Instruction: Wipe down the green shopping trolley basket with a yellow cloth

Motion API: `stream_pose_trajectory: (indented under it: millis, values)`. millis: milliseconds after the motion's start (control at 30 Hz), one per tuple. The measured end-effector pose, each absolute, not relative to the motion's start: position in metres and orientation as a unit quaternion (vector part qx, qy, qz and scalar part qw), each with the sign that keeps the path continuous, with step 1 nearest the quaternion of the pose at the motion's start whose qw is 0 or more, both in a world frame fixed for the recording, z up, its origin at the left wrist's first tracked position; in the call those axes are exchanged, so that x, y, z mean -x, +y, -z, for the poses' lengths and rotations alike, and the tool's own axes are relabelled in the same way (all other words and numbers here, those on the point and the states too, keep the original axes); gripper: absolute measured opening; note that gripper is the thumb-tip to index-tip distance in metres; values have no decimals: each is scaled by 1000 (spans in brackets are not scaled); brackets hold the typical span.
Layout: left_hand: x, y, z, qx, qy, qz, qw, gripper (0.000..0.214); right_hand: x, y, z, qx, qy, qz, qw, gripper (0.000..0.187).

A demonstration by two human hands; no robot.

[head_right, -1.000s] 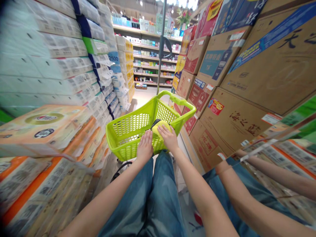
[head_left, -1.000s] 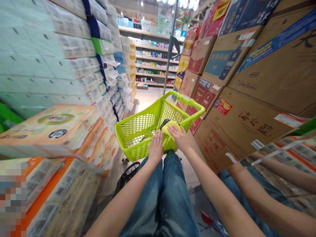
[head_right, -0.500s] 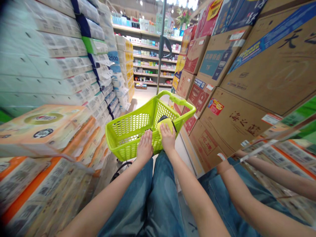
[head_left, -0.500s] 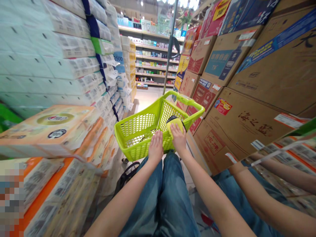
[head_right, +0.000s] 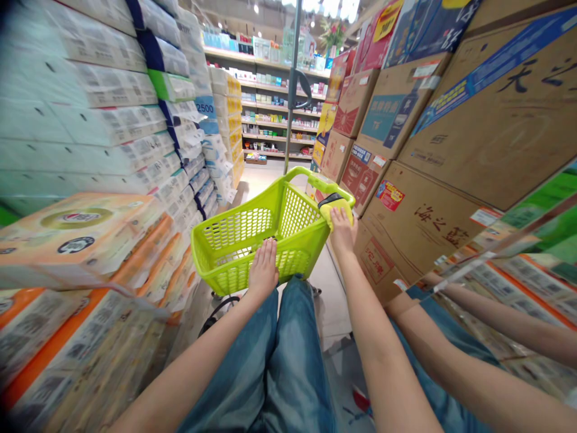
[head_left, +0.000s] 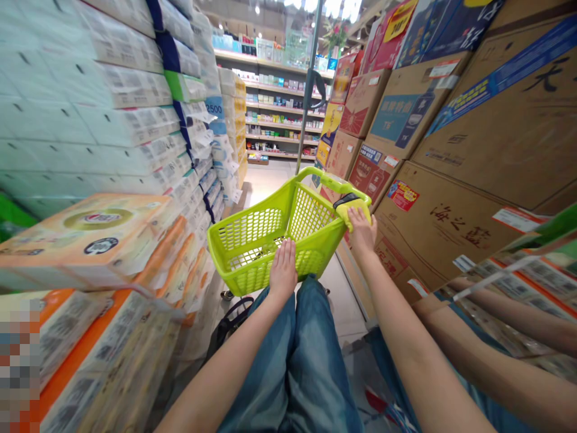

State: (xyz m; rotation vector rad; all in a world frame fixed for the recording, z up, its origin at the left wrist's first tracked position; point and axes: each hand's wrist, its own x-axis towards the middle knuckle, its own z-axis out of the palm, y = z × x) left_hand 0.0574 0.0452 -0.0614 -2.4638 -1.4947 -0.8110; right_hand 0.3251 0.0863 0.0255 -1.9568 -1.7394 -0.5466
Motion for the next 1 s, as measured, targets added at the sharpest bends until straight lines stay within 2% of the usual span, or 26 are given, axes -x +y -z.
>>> stream_pose_trajectory:
  millis: [133, 333, 467, 667, 1000]
  values:
    - [-57, 47, 64, 820, -496, 275, 80, 90, -265, 74, -3, 698, -648, 189, 238, 64]
    - [-55, 51, 68, 814, -502, 277, 93, 87, -190, 49, 26, 590, -770, 141, 198, 60]
    - [-53, 50, 66, 820, -491, 278, 95, 89, -235, 55, 7, 550, -804, 148, 171, 59]
    - [-55, 47, 63, 819, -496, 272, 95, 90, -325, 81, -24, 682, -670, 206, 209, 62]
    - [-54, 51, 66, 825, -486, 273, 97, 96, -315, 88, -7, 700, -631, 225, 248, 67]
